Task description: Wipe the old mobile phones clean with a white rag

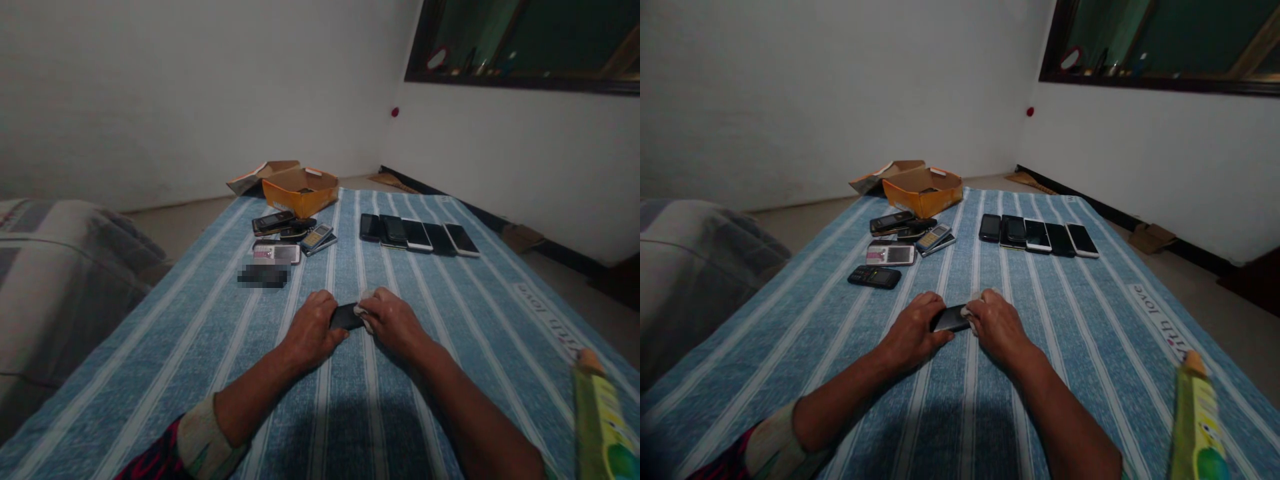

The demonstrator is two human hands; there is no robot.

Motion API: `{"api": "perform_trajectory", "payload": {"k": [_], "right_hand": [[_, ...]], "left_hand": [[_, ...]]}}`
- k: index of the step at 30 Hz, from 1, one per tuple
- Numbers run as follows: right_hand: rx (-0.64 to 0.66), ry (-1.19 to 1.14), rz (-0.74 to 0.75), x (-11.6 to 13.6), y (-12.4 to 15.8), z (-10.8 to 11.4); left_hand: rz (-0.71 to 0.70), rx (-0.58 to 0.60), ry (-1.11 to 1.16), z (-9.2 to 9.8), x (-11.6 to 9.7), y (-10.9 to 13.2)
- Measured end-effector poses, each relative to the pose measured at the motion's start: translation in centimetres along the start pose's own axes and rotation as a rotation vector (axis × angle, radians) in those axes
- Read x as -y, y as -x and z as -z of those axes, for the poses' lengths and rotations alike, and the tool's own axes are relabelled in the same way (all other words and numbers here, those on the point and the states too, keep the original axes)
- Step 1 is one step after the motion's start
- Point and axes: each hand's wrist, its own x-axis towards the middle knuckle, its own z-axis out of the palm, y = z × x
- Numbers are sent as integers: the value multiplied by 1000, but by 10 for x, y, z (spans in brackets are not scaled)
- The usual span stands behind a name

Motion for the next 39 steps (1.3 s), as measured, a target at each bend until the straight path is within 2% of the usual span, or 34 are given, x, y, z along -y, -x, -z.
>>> {"api": "perform_trajectory", "payload": {"k": [6,9,13,17,21,26,30,35,39], "right_hand": [[-71,-97,68,-10,-17,-10],[-111,5,47,-9,-22,-15],[-165,174,81,-3,-10,-17],[-169,262,101,0,-1,-16],[-161,299,51,3,-5,-14],[-153,318,97,4,-5,-16],[-159,338,41,5,-10,-17],[-169,348,95,9,-9,-18],[-167,349,31,12,-8,-17]], "left_hand": [[-2,6,-11,-1,0,0],[-7,-5,-21,-1,1,0],[2,-6,-21,-1,1,0],[-1,-5,-16,0,0,0],[16,-11,-21,-1,0,0],[2,-7,-19,-2,0,0],[13,-9,-16,-1,-1,-1],[11,-4,-29,0,-2,-1],[18,-6,-27,1,-2,-1]]}}
